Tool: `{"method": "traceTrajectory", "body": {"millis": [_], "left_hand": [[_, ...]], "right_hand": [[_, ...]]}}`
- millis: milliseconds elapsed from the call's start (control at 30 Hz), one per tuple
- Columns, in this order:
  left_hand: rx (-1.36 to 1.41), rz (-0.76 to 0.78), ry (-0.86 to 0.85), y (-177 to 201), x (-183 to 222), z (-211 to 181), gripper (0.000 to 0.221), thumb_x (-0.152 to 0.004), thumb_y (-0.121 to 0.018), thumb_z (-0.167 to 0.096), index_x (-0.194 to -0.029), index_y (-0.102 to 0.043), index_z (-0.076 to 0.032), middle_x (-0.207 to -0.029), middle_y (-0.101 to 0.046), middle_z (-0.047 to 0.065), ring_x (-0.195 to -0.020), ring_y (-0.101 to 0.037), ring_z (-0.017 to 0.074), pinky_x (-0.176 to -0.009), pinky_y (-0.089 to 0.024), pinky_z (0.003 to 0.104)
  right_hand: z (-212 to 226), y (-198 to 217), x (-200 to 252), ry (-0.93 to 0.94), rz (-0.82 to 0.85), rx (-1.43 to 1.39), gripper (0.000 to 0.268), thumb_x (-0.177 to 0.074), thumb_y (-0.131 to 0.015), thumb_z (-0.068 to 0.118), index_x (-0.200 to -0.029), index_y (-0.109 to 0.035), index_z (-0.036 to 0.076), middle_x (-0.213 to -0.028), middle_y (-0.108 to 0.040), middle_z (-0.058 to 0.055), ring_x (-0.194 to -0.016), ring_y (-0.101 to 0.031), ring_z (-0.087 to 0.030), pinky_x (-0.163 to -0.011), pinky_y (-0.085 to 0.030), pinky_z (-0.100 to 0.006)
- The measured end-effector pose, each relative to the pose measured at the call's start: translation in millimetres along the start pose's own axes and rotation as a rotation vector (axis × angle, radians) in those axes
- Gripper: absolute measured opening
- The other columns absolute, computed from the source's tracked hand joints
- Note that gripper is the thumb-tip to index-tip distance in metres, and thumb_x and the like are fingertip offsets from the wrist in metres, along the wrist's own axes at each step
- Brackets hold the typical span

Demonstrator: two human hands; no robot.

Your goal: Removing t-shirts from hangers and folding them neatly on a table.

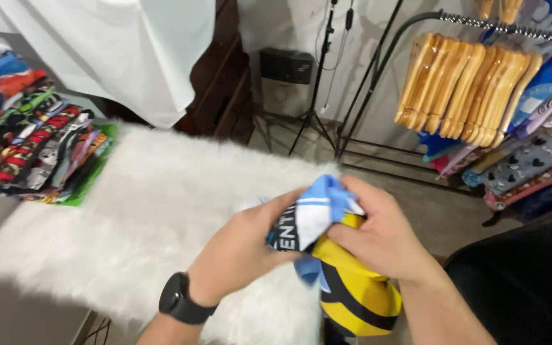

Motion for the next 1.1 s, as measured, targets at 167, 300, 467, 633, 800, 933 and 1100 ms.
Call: {"method": "traceTrajectory", "body": {"millis": [167, 300, 467, 633, 800, 933, 1100], "left_hand": [[0.157, -0.093, 0.044, 46, 41, 22, 0.037, -0.078, -0.067, 0.000, -0.116, -0.069, -0.004, -0.092, -0.077, 0.011, -0.083, -0.076, 0.0209, -0.078, -0.059, 0.030], [0.104, -0.236, 0.064, 77, 60, 26, 0.030, -0.079, -0.062, 0.005, -0.107, -0.070, -0.002, -0.082, -0.075, 0.010, -0.073, -0.074, 0.0191, -0.071, -0.058, 0.028], [0.025, -0.365, 0.141, 113, 74, 55, 0.034, -0.082, -0.057, 0.007, -0.112, -0.071, -0.002, -0.081, -0.075, 0.009, -0.071, -0.071, 0.0168, -0.066, -0.056, 0.030], [-0.009, -0.410, 0.239, 149, 72, 101, 0.033, -0.084, -0.057, 0.006, -0.112, -0.072, -0.002, -0.076, -0.071, 0.009, -0.060, -0.064, 0.0162, -0.055, -0.052, 0.032], [-0.075, -0.450, 0.318, 195, 88, 169, 0.023, -0.089, -0.054, 0.000, -0.105, -0.070, 0.000, -0.062, -0.059, 0.007, -0.057, -0.054, 0.0106, -0.053, -0.045, 0.030], [-0.004, -0.383, 0.395, 241, 105, 227, 0.022, -0.094, -0.053, -0.007, -0.104, -0.070, 0.000, -0.061, -0.058, 0.006, -0.055, -0.053, 0.0096, -0.051, -0.044, 0.029], [-0.005, -0.341, 0.376, 304, 102, 324, 0.025, -0.100, -0.055, -0.011, -0.115, -0.072, -0.002, -0.067, -0.061, 0.000, -0.059, -0.055, 0.0069, -0.053, -0.044, 0.025]], "right_hand": [[32, -47, -13, -0.070, 0.116, 0.373, 0.057, -0.070, -0.083, 0.004, -0.122, -0.062, 0.004, -0.106, -0.074, -0.006, -0.100, -0.069, -0.015, -0.088, -0.055, -0.031], [9, -60, -7, 0.016, 0.168, 0.768, 0.050, -0.065, -0.081, 0.006, -0.111, -0.059, 0.003, -0.105, -0.069, -0.015, -0.102, -0.065, -0.037, -0.082, -0.052, -0.042], [-47, -43, -4, -0.116, 0.013, 0.894, 0.034, -0.067, -0.074, 0.001, -0.100, -0.064, 0.006, -0.097, -0.071, -0.014, -0.099, -0.066, -0.036, -0.083, -0.053, -0.042], [-43, -41, -8, 0.052, -0.285, 0.855, 0.041, -0.064, -0.069, -0.004, -0.105, -0.066, 0.001, -0.100, -0.067, -0.018, -0.095, -0.065, -0.037, -0.076, -0.054, -0.040], [-74, -50, -12, -0.220, -0.272, 0.398, 0.032, -0.084, -0.058, 0.000, -0.115, -0.064, 0.006, -0.097, -0.075, -0.002, -0.092, -0.067, -0.009, -0.080, -0.053, -0.027], [-105, -94, -15, -0.640, -0.196, 0.034, 0.025, -0.108, -0.057, 0.009, -0.133, -0.061, 0.011, -0.083, -0.051, -0.019, -0.059, -0.043, -0.034, -0.054, -0.031, -0.047], [-84, -161, -76, -0.346, -0.166, 0.446, 0.019, -0.093, -0.064, 0.010, -0.108, -0.074, 0.004, -0.091, -0.076, -0.003, -0.083, -0.073, -0.013, -0.077, -0.056, -0.027]]}}
Point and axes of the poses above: each hand's wrist, its own x-axis away from the middle knuckle, its own y-axis out of the back of the hand, z = x × y, the point moved 4 cm from there along -x, towards the middle knuckle
